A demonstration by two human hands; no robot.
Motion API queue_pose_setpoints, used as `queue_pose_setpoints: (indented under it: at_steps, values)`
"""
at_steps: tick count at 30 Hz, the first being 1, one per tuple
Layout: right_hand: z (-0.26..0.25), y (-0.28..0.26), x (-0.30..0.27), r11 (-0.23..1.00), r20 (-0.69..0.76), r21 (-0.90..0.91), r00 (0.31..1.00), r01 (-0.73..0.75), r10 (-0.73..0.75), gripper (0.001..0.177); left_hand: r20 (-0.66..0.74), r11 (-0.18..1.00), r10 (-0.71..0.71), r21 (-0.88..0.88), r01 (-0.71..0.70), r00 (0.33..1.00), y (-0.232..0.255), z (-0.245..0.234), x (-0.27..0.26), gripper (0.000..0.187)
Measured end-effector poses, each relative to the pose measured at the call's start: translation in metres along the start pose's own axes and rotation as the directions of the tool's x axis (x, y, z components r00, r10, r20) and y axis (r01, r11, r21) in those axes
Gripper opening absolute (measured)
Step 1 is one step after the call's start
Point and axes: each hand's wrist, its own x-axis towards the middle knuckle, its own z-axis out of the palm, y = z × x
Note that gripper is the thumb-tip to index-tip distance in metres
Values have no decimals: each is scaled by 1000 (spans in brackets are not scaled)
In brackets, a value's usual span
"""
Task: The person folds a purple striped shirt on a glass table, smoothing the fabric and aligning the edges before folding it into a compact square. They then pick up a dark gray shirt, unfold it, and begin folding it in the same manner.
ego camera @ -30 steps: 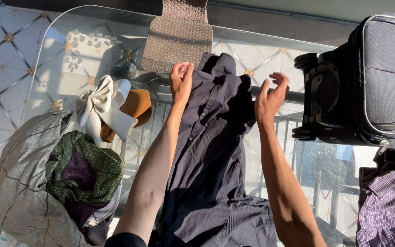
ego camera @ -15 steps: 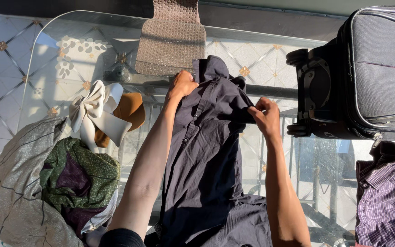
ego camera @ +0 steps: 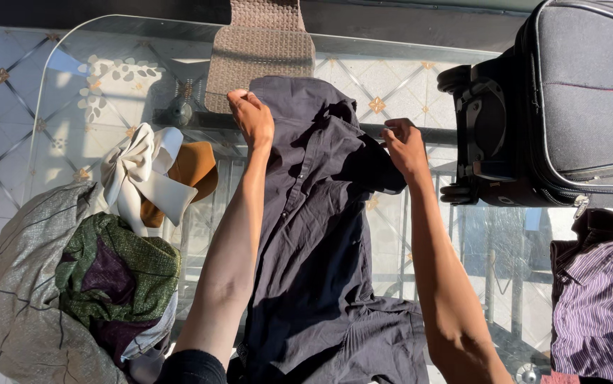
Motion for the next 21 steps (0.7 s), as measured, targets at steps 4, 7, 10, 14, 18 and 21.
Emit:
queue_pose_setpoints:
  at_steps: [4, 7, 10, 14, 18, 21]
  values:
    - [22, 10, 39, 998, 127, 34, 991, -43, 38, 43, 182, 936, 319, 94, -340, 930, 5, -27, -21, 24]
    - [43, 5, 63, 972, 162, -208, 984, 112, -79, 58, 441, 886, 397, 45, -462, 805, 3, -36, -28, 40]
    - [54, -7, 65, 936, 263, -235, 944, 264, -200, 63, 533, 886, 360, 63, -460, 766, 1, -40, -26, 52]
    - [61, -16, 62, 909, 329, -202, 899, 365, -288, 26, 580, 877, 301, 144, -458, 757, -11, -36, -29, 32]
    - [40, -13, 76, 942, 103, -201, 962, 270, -254, 27, 454, 942, 227, 121, -312, 861, -10, -25, -21, 23]
    - [31, -19, 80, 911, 31, -365, 981, 190, -192, 34, 341, 994, -4, 102, -33, 940, 0, -26, -14, 20]
